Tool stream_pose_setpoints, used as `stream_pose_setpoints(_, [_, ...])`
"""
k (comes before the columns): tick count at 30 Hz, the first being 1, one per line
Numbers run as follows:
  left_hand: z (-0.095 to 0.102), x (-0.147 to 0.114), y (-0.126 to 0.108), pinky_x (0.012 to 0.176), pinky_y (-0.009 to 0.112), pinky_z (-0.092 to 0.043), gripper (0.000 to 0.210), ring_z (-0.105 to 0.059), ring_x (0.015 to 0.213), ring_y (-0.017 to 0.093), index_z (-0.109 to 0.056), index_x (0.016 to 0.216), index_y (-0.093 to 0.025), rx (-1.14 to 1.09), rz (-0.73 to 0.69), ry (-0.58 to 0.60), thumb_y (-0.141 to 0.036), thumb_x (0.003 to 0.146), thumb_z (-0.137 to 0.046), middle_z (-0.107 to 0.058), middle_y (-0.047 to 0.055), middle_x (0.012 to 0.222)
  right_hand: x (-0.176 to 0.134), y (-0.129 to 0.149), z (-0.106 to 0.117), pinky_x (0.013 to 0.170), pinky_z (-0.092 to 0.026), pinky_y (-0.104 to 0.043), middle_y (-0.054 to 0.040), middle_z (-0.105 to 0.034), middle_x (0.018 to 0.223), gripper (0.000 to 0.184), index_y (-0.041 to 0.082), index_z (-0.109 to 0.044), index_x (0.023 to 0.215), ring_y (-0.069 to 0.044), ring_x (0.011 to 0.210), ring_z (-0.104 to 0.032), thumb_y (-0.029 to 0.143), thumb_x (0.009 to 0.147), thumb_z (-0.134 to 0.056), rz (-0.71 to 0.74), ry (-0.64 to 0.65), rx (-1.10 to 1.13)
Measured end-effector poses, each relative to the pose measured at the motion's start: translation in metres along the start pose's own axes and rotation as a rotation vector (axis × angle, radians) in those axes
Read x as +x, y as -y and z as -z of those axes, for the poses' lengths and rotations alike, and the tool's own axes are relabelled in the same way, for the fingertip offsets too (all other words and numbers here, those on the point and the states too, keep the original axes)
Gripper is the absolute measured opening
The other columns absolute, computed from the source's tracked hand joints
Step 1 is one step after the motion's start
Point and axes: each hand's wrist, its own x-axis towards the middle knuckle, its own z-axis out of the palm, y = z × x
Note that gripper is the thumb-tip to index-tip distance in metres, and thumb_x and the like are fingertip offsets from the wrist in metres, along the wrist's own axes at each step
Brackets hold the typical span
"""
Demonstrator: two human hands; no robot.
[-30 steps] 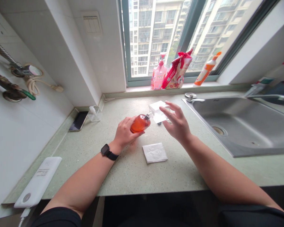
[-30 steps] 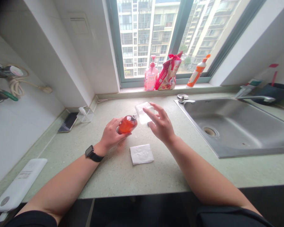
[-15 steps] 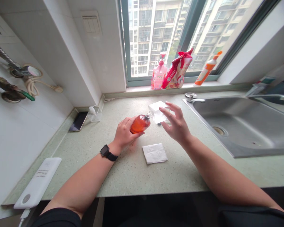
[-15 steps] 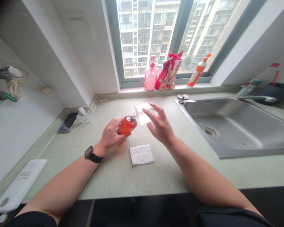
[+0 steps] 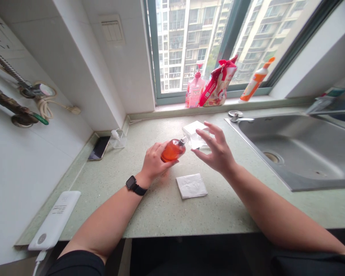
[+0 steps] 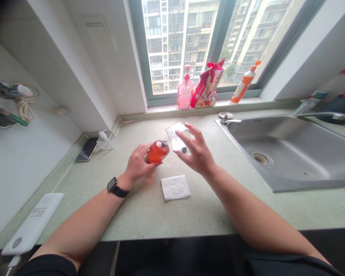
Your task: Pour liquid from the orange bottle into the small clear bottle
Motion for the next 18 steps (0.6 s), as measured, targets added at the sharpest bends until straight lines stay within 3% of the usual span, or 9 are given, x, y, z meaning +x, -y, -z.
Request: stream_pose_setpoints(18, [-0.0003,0.0003,-0.0009,0.102,0.048,-0.056,0.077,-0.069,0.116,0.031,-0.058,0.152,-0.026,-0.005,-0.003,-0.005,-0.067,0.090,-0.080,-0.071,0.012,0.128,-0.0037,0.0043,-0.0010,0.104,-0.065,-0.062,-0.0100,-0.043,0.165,0.091,0.049,-0.037,0.167,-0.041,0.141,-0.056,0.024,0.091,-0.080,-0.041,-0.009,-0.028])
